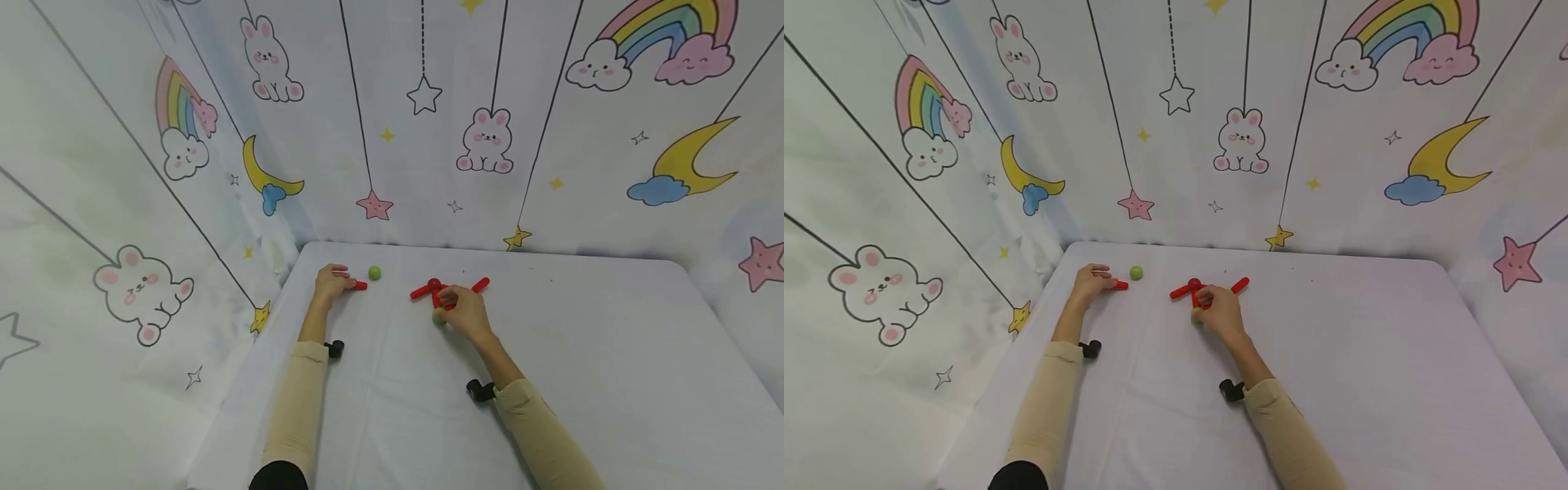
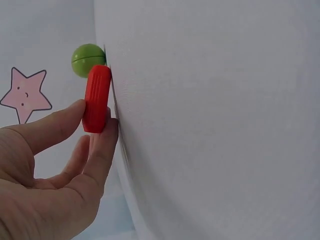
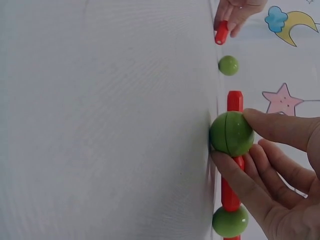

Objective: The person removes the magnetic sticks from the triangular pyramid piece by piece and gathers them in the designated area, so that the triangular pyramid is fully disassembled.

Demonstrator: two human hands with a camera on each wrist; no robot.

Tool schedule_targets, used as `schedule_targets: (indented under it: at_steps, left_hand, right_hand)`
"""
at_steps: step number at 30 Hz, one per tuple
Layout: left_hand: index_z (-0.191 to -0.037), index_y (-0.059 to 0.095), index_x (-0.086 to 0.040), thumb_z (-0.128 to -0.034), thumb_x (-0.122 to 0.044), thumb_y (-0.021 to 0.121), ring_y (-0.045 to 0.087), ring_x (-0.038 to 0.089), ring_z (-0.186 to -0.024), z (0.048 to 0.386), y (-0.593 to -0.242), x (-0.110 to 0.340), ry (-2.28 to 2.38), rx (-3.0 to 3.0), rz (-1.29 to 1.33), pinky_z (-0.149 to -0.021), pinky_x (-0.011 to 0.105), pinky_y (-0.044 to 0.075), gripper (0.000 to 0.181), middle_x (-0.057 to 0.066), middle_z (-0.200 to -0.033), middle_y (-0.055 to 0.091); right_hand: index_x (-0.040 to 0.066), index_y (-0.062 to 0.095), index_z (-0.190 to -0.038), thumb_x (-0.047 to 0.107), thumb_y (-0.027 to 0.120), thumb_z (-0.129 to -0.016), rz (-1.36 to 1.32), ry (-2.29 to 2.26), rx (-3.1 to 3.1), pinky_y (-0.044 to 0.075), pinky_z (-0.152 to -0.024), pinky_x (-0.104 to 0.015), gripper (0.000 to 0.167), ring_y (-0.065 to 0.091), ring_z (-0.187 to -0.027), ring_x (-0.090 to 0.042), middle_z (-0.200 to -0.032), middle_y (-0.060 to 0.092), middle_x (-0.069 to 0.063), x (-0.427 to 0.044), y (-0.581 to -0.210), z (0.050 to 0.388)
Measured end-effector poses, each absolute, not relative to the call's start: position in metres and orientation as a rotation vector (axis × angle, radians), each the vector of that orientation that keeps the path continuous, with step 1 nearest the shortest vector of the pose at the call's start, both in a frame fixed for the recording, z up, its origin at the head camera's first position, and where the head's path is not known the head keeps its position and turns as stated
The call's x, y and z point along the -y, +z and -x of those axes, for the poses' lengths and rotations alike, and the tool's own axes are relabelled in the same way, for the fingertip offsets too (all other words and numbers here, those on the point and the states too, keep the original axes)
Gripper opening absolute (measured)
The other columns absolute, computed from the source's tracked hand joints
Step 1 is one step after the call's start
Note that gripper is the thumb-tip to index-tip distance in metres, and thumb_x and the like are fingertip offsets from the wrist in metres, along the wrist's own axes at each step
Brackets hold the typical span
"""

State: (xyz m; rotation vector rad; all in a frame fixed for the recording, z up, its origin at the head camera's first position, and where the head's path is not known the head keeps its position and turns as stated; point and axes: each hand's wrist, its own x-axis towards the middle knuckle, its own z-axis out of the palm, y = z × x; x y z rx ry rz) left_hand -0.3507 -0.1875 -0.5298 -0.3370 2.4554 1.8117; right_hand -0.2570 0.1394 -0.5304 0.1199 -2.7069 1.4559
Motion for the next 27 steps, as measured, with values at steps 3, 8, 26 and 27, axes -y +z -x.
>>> schedule_targets:
  at_steps: [3,8,26,27]
  left_hand:
    - [-0.141,0.055,0.006,-0.0905,0.005,0.075,0.068,0.034,-0.118,0.351,-0.528,0.186,1.813,-2.458,0.329,-0.099,0.036,0.056,0.054,0.025,-0.132,0.064]
    - [-0.137,0.056,0.006,-0.0877,0.007,0.076,0.068,0.035,-0.119,0.350,-0.526,0.186,1.781,-2.505,0.326,-0.097,0.038,0.055,0.053,0.024,-0.129,0.065]
    - [-0.134,0.059,0.002,-0.0900,0.006,0.076,0.068,0.031,-0.119,0.326,-0.508,0.160,2.040,-2.495,0.170,-0.098,0.048,0.057,0.047,0.021,-0.130,0.063]
    - [-0.133,0.060,0.002,-0.0899,0.006,0.076,0.069,0.031,-0.119,0.324,-0.508,0.156,2.049,-2.484,0.155,-0.098,0.049,0.057,0.046,0.021,-0.130,0.063]
  right_hand:
    - [0.000,0.073,-0.116,0.004,0.088,-0.082,-0.128,1.441,2.707,0.062,-0.084,-0.042,0.037,0.071,-0.100,-0.028,-0.107,0.076,-0.013,-0.139,-0.531,0.256]
    - [0.000,0.073,-0.115,0.005,0.088,-0.083,-0.147,1.414,2.716,0.061,-0.085,-0.042,0.035,0.071,-0.100,-0.028,-0.107,0.075,-0.013,-0.139,-0.531,0.257]
    - [0.003,0.074,-0.115,0.011,0.083,-0.090,-0.139,1.290,2.737,0.060,-0.080,-0.039,0.028,0.069,-0.092,-0.024,-0.103,0.075,-0.011,-0.142,-0.518,0.278]
    - [0.003,0.074,-0.116,0.011,0.081,-0.091,-0.136,1.300,2.725,0.060,-0.081,-0.039,0.027,0.069,-0.093,-0.025,-0.104,0.075,-0.012,-0.142,-0.517,0.280]
